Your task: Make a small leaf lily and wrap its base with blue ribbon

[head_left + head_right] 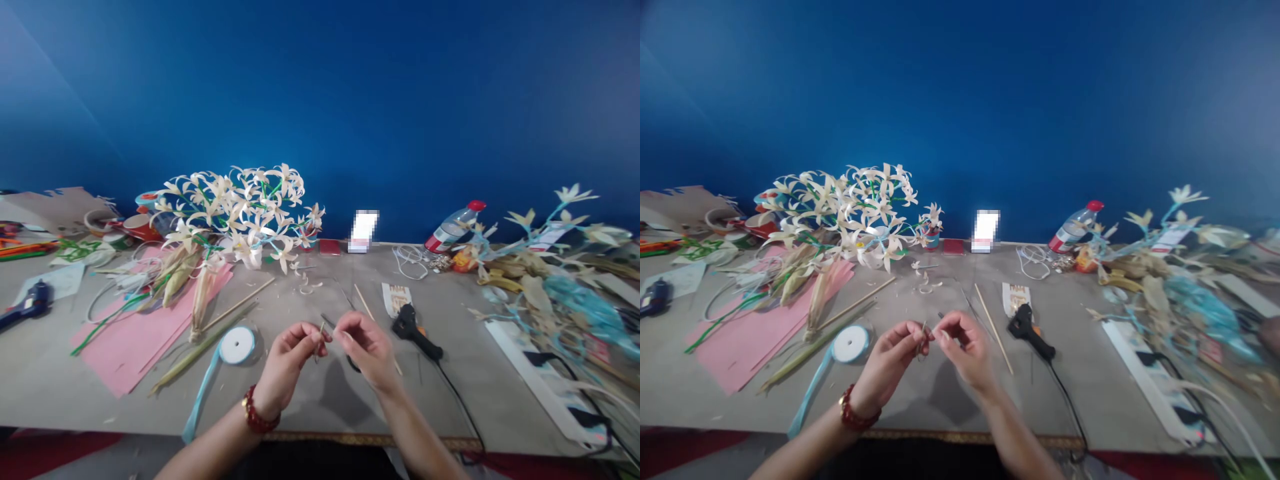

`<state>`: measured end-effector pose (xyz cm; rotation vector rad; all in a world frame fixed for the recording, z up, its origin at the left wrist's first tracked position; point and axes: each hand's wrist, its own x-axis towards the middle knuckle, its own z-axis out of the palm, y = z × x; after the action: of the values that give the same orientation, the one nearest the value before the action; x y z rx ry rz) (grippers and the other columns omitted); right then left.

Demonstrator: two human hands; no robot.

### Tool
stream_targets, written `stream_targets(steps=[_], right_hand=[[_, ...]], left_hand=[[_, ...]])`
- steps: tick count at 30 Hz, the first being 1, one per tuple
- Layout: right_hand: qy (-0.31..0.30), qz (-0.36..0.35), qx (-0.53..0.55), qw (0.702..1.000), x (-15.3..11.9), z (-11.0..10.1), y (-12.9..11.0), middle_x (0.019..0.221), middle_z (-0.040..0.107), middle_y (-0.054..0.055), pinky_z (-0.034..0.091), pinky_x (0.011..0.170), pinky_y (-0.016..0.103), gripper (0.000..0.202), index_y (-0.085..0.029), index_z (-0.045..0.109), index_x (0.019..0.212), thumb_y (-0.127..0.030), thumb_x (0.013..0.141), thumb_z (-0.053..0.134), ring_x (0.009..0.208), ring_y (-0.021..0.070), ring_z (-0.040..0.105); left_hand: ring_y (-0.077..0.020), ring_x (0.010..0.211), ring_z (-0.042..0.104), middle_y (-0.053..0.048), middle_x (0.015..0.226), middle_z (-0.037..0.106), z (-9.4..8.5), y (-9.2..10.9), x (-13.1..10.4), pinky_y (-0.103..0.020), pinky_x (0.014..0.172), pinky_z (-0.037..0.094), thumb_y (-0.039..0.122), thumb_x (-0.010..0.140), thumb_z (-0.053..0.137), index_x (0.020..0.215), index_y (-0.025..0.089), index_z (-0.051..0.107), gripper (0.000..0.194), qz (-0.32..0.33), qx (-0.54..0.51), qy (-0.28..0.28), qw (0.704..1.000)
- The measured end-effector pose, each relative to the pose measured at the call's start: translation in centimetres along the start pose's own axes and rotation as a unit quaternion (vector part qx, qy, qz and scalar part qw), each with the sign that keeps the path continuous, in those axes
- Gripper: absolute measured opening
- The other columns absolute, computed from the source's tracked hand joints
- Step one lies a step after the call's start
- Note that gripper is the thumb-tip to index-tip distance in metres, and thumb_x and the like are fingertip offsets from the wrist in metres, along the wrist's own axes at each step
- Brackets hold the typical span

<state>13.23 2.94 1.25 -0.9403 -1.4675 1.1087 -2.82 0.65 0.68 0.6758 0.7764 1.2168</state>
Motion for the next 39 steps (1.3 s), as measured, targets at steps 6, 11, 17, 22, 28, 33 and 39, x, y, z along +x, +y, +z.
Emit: stream_targets(steps=[6, 11, 17, 22, 28, 33, 39], right_hand=[[0.024, -0.023, -0.042, 0.999, -0.1, 0.57, -0.82, 0.071, 0.062, 0.0, 0.045, 0.056, 0.023, 0.009, -0.021, 0.064, 0.081, -0.027, 0.088, 0.064, 0.06, 0.0129, 0.057], [0.023, -0.035, -0.066, 0.997, -0.11, 0.68, -0.91, 0.072, 0.064, 0.001, 0.048, 0.059, 0.024, 0.008, -0.021, 0.064, 0.082, -0.025, 0.089, 0.063, 0.063, 0.0142, 0.059], [0.03, -0.036, -0.079, 0.996, -0.22, 0.79, -0.99, 0.07, 0.065, 0.0, 0.049, 0.057, 0.024, 0.007, -0.021, 0.064, 0.081, -0.025, 0.087, 0.064, 0.059, 0.0136, 0.06], [0.029, -0.02, -0.072, 0.997, -0.33, 0.9, -0.86, 0.069, 0.065, -0.001, 0.048, 0.052, 0.023, 0.007, -0.021, 0.064, 0.081, -0.025, 0.088, 0.064, 0.053, 0.0114, 0.058], [0.031, -0.025, -0.08, 0.996, -0.49, 0.85, -0.45, 0.071, 0.064, 0.0, 0.049, 0.053, 0.023, 0.007, -0.021, 0.064, 0.081, -0.024, 0.088, 0.064, 0.056, 0.0116, 0.059], [0.037, -0.024, -0.09, 0.995, -0.48, 0.84, -0.36, 0.071, 0.063, 0.0, 0.05, 0.053, 0.023, 0.008, -0.021, 0.063, 0.082, -0.025, 0.089, 0.064, 0.056, 0.0119, 0.059], [0.036, -0.041, -0.114, 0.992, -0.54, 0.91, -0.72, 0.072, 0.065, 0.0, 0.05, 0.057, 0.023, 0.008, -0.021, 0.064, 0.083, -0.024, 0.09, 0.063, 0.059, 0.0124, 0.06]], left_hand=[[-0.0149, 0.073, 0.056, -0.003, 0.076, 0.066, 0.51, -0.06, -0.41, -0.027, 0.076, 0.044, 0.029, 0.083, 0.072, 0.076, 0.015, 0.068, 0.015, 0.039, 0.039, 0.009, 0.998], [-0.0149, 0.072, 0.055, -0.002, 0.073, 0.064, 0.57, -0.11, -0.49, -0.027, 0.074, 0.044, 0.029, 0.083, 0.072, 0.074, 0.016, 0.067, 0.016, 0.05, 0.054, 0.017, 0.997], [-0.0151, 0.071, 0.057, -0.003, 0.073, 0.065, 0.58, -0.1, -0.61, -0.026, 0.073, 0.044, 0.029, 0.084, 0.071, 0.075, 0.016, 0.067, 0.016, 0.052, 0.071, 0.02, 0.996], [-0.0147, 0.07, 0.057, -0.002, 0.072, 0.066, 0.61, -0.08, -0.78, -0.026, 0.071, 0.044, 0.028, 0.083, 0.072, 0.075, 0.016, 0.068, 0.015, 0.056, 0.074, 0.022, 0.995], [-0.0146, 0.07, 0.058, -0.002, 0.071, 0.066, 0.57, -0.08, -0.91, -0.026, 0.07, 0.044, 0.028, 0.084, 0.072, 0.074, 0.017, 0.067, 0.016, 0.055, 0.081, 0.022, 0.995], [-0.0145, 0.07, 0.058, -0.002, 0.071, 0.066, 0.55, -0.18, -0.77, -0.025, 0.07, 0.044, 0.029, 0.084, 0.071, 0.074, 0.017, 0.067, 0.016, 0.055, 0.086, 0.02, 0.995], [-0.0143, 0.069, 0.057, -0.002, 0.071, 0.065, 0.48, -0.13, -0.71, -0.025, 0.069, 0.044, 0.03, 0.083, 0.072, 0.074, 0.016, 0.066, 0.018, 0.058, 0.092, 0.024, 0.994]])
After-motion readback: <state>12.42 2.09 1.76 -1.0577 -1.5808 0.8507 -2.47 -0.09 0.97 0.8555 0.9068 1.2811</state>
